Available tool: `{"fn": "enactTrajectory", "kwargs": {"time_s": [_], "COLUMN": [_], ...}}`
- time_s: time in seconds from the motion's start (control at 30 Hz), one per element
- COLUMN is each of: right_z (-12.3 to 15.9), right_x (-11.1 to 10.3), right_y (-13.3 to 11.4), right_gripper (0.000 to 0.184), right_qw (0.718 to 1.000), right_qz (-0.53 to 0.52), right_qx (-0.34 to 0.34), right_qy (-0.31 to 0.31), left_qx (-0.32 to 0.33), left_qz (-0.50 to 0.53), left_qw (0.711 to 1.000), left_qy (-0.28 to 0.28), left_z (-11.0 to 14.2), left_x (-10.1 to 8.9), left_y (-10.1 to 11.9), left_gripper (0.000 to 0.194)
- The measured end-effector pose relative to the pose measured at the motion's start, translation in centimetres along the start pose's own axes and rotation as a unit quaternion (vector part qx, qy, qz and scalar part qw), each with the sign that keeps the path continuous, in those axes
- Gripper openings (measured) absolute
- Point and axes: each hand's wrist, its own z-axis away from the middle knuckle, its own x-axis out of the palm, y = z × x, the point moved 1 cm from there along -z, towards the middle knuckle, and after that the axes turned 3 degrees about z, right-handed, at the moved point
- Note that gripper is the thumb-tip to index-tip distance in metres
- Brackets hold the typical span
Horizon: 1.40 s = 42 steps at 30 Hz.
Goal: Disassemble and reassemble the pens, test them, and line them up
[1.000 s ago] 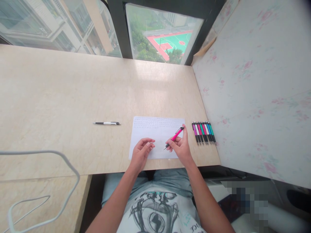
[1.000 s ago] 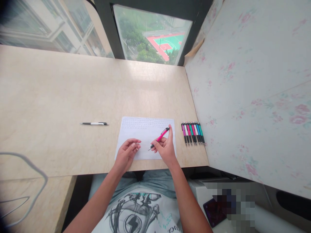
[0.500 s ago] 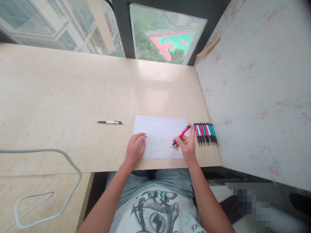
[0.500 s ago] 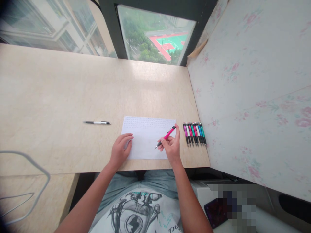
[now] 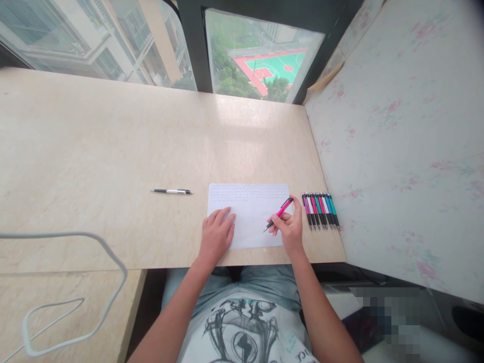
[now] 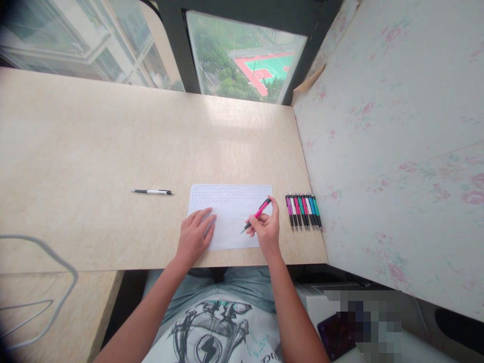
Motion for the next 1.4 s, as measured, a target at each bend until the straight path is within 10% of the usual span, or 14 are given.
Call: {"fn": "enactTrajectory", "kwargs": {"time_s": [0.37, 1.4], "right_z": [-0.06, -0.60], "right_x": [0.07, 0.73], "right_y": [0.48, 0.74], "right_gripper": [0.104, 0.081], "right_qw": [1.000, 1.000], "right_qz": [-0.003, -0.016], "right_qx": [0.005, -0.019], "right_qy": [-0.004, 0.018], "left_qx": [0.016, 0.020], "left_qz": [-0.010, -0.081], "left_qw": [1.000, 0.996], "left_qy": [-0.002, -0.012], "left_z": [-0.04, -0.08], "left_x": [0.01, -0.34], "left_y": [-0.34, 0.15], "left_gripper": [0.031, 0.025]}}
